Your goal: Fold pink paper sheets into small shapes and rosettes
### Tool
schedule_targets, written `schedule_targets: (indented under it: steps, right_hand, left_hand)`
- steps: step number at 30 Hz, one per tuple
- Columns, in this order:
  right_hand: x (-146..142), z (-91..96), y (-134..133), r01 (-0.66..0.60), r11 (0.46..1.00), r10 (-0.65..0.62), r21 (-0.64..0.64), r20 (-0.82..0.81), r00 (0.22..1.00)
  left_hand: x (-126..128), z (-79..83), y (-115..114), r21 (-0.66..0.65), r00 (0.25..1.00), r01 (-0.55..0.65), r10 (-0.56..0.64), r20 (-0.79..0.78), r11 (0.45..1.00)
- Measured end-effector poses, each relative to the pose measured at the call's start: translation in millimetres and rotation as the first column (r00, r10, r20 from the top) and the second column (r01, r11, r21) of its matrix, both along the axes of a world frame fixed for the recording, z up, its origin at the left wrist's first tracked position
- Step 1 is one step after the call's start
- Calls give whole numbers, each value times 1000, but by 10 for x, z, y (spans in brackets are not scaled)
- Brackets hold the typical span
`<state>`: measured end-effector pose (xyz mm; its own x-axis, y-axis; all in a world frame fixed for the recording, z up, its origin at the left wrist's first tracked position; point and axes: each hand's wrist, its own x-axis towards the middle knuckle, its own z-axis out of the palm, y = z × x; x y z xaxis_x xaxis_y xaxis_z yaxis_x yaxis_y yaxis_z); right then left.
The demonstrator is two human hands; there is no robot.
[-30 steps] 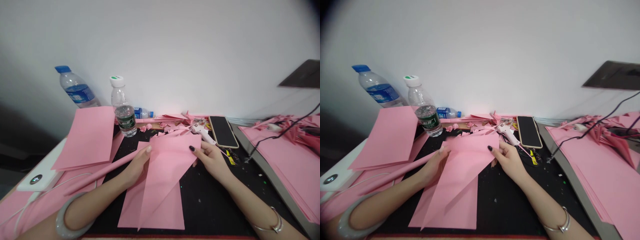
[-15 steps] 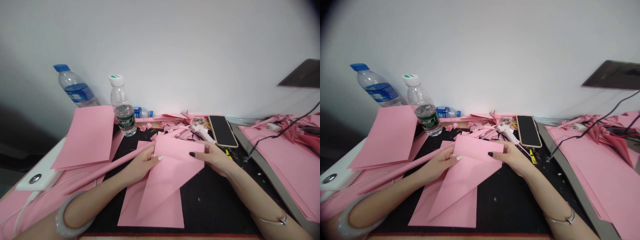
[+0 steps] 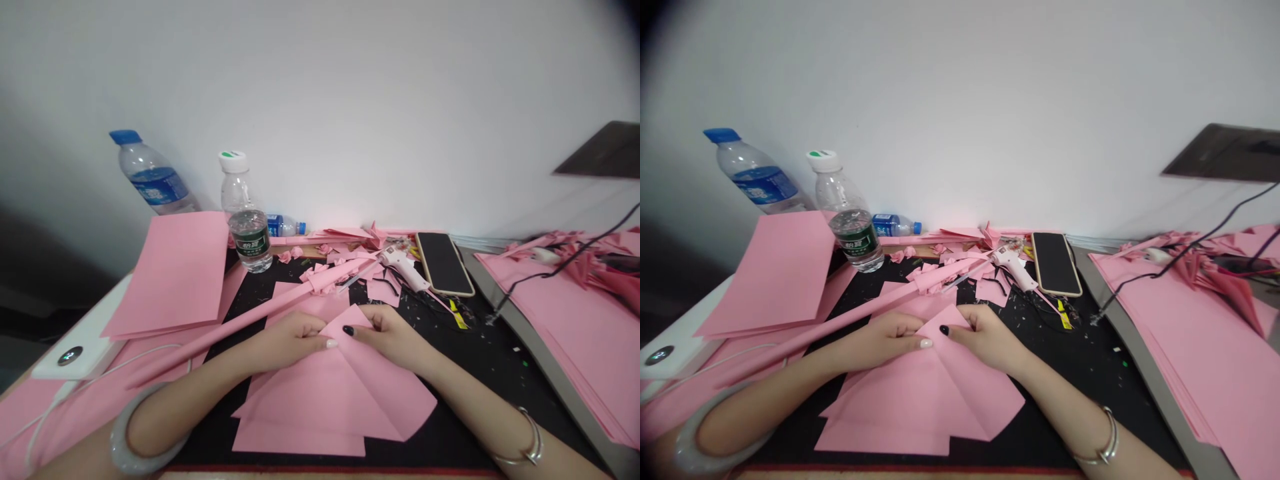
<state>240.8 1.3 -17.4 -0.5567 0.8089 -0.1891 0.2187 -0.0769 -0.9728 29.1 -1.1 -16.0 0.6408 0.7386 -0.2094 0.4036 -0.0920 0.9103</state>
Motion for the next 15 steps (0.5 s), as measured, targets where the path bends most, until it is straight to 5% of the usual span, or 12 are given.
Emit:
schedule_targets:
  steps: [6, 11, 15]
  right_hand:
    - [11, 44, -3, -30, 999, 31, -41, 23, 999]
    - [-62, 43, -22, -4, 990, -16, 144, 142, 990]
    - [-93, 26, -60, 38, 947, -95, 318, 166, 982]
  left_hand:
    - [-26, -52, 18, -14, 1000, 18, -18, 8, 1000]
    - [-25, -84, 19, 68, 991, 133, -135, 25, 989]
    - [-12, -100, 2, 87, 995, 92, -95, 23, 992]
